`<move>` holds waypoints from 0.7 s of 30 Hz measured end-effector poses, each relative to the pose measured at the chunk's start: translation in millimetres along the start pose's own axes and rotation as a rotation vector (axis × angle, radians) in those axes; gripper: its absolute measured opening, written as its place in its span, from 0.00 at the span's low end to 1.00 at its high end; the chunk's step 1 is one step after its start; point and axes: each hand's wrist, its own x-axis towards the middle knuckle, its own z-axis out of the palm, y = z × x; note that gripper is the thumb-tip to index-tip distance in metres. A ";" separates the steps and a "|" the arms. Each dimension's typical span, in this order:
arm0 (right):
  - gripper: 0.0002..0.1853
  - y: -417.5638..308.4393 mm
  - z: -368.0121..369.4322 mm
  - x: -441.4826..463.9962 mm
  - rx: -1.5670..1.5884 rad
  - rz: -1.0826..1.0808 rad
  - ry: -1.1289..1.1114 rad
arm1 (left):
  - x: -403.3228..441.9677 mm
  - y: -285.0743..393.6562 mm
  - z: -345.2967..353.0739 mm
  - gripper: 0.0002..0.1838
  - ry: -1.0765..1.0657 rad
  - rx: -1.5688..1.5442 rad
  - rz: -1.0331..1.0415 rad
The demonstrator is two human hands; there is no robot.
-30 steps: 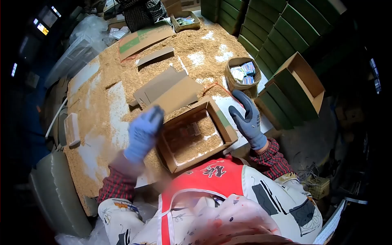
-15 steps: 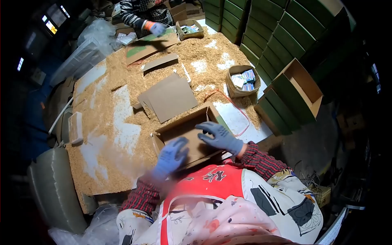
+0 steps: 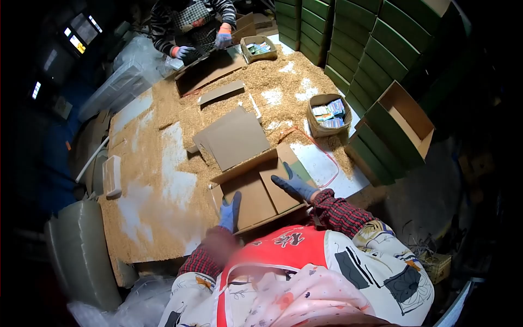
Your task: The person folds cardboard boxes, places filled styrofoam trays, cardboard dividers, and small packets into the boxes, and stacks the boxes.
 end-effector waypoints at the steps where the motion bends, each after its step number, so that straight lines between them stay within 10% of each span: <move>1: 0.57 -18.2 -7.9 -16.0 0.078 -0.045 -0.026 | 12.4 -16.1 -6.1 0.46 -0.033 0.014 -0.080; 9: 0.41 -17.5 -157.2 -109.4 0.551 -0.343 0.426 | -23.1 152.4 58.0 0.33 -0.558 -0.381 0.312; 11: 0.34 -42.1 -209.9 -165.2 0.486 -0.493 0.756 | -32.2 214.6 82.0 0.35 -0.745 -0.257 0.772; 13: 0.29 -34.0 -257.9 -199.8 0.704 -0.678 0.931 | -26.4 258.2 139.1 0.36 -0.960 -0.641 0.450; 21: 0.19 74.1 -385.8 -251.1 0.882 -0.935 1.125 | 27.0 314.7 341.1 0.50 -1.105 -0.128 0.794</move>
